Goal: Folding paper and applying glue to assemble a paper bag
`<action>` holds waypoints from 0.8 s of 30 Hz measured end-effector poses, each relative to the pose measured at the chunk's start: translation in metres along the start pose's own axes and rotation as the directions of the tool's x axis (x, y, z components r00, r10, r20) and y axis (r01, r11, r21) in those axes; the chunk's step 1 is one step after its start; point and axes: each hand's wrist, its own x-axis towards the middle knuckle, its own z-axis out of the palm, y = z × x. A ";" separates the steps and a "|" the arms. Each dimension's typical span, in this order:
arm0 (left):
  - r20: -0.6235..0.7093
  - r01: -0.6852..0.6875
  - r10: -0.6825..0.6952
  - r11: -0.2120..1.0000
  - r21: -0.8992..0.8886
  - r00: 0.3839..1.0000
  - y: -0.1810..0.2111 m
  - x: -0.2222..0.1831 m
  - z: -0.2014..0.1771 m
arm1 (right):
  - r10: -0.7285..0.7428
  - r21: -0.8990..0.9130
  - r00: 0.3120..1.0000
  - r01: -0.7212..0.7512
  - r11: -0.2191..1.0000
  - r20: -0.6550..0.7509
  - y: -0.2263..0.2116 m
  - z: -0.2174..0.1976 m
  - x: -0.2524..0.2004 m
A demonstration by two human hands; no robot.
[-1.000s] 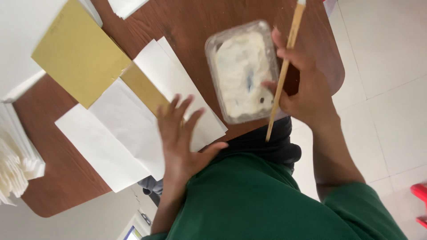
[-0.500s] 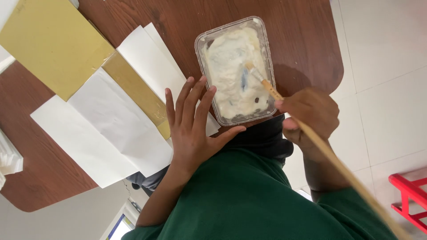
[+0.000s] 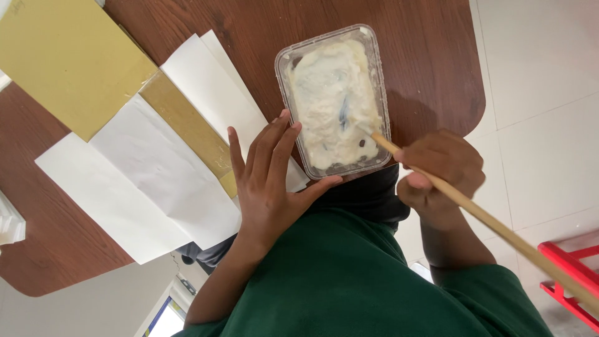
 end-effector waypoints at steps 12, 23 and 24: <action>-0.009 0.014 -0.014 0.999 0.044 1.000 0.002 0.003 -0.001 | 0.432 0.229 0.857 -0.378 0.897 -0.281 -0.006 0.020 -0.011; -0.102 0.117 -0.084 0.916 0.385 0.991 0.021 0.013 0.032 | 0.805 0.659 0.509 -0.497 0.564 -0.305 -0.023 -0.011 0.038; -0.120 0.105 -0.063 0.916 0.388 0.991 0.022 0.012 0.033 | 0.814 0.720 0.518 -0.456 0.523 -0.263 -0.019 -0.012 0.034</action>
